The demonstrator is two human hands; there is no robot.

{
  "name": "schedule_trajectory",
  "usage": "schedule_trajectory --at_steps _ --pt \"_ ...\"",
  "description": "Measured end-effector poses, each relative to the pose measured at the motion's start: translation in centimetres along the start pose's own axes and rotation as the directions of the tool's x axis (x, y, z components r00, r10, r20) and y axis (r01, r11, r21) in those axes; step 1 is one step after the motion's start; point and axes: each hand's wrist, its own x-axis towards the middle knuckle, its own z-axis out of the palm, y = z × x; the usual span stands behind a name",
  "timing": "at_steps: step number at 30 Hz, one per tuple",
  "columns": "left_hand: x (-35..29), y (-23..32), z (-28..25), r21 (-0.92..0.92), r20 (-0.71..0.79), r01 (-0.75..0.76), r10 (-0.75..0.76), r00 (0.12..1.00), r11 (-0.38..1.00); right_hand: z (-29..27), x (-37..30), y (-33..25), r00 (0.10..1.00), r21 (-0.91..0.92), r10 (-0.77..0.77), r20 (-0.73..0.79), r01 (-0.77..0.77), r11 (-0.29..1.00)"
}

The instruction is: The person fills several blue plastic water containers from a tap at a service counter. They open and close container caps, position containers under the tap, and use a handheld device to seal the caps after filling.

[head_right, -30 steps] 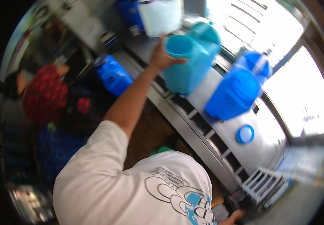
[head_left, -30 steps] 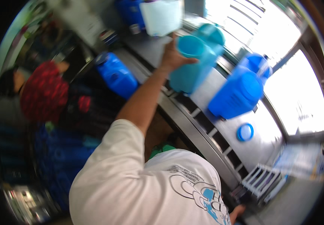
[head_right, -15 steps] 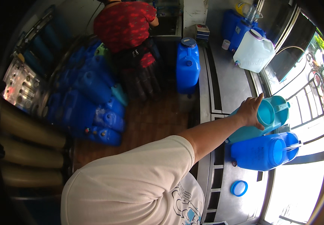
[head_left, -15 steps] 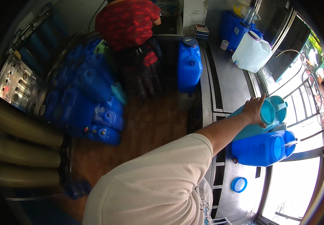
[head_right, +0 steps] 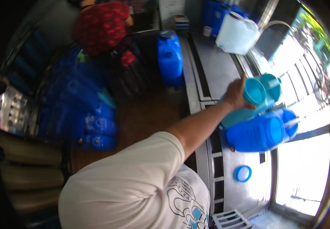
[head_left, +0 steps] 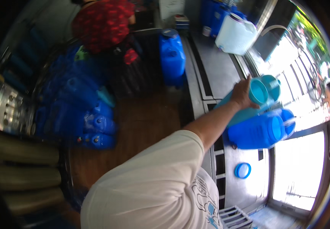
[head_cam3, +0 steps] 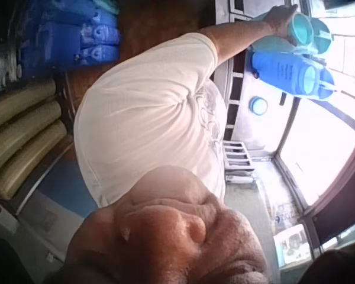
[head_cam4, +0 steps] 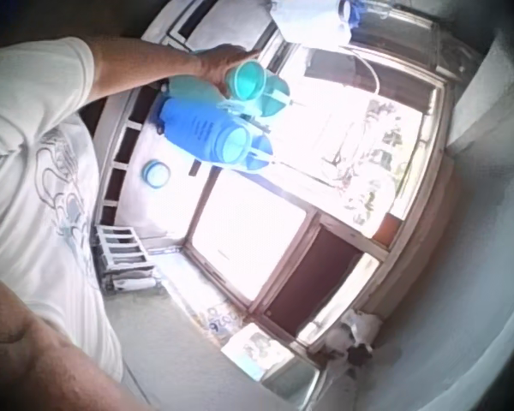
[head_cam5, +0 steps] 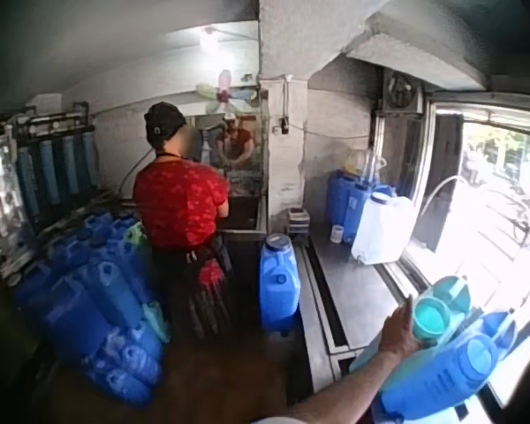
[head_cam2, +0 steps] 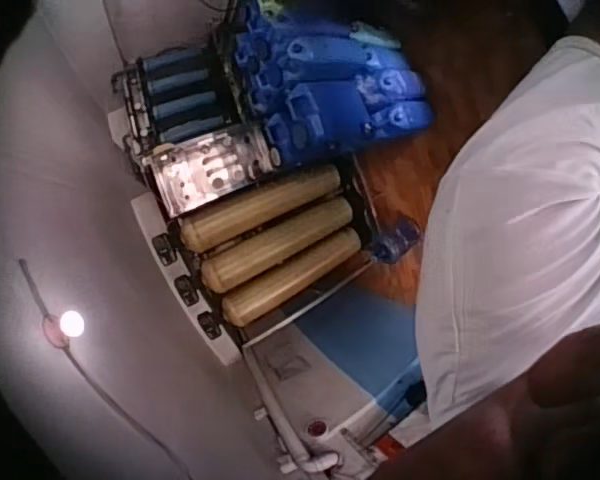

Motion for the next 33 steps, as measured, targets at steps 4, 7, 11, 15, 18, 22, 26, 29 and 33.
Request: schedule_trajectory --at_steps 4,7,11,15,18,22,26,29,33 --pt "0.3 -3.7 -1.3 0.074 -0.109 -0.136 0.144 0.984 0.988 -2.0 -2.3 5.9 0.976 0.145 0.217 0.02 -0.218 0.965" --pt "1.4 -4.0 -1.3 0.047 -0.066 -0.13 0.133 0.989 0.99 -3.1 -5.1 9.6 0.925 0.252 0.377 0.045 -0.376 0.892" --pt "2.9 -3.7 -1.0 -0.032 0.035 -0.111 0.112 0.993 0.993 -3.8 -9.2 13.4 0.833 0.341 0.546 0.092 -0.542 0.768" --pt "4.8 -3.9 -2.1 -0.145 0.159 -0.057 0.08 0.984 0.988 -4.3 -14.2 14.8 0.723 0.364 0.67 0.167 -0.677 0.64" --pt "5.8 -3.1 -4.5 -0.177 0.22 -0.012 0.051 0.974 0.984 -4.6 -18.9 15.1 0.664 0.214 0.7 0.263 -0.748 0.628" --pt "8.4 -5.2 -5.8 -0.215 0.268 -0.002 0.061 0.962 0.977 -4.0 -24.8 10.5 0.62 -0.282 0.567 0.542 -0.501 0.818" --pt "10.8 -8.0 -6.9 -0.165 0.238 -0.037 0.076 0.968 0.986 -0.6 -24.5 -1.1 0.629 -0.282 0.182 0.756 0.062 0.957" --pt "10.5 -8.1 -6.7 -0.144 0.192 -0.122 0.148 0.97 0.982 4.3 -22.2 -10.8 0.775 0.084 -0.119 0.621 0.086 0.993" --pt "8.1 -7.9 -5.0 -0.194 0.153 -0.238 0.269 0.951 0.952 8.4 -20.0 -27.2 0.759 0.598 -0.228 0.609 -0.252 0.761"
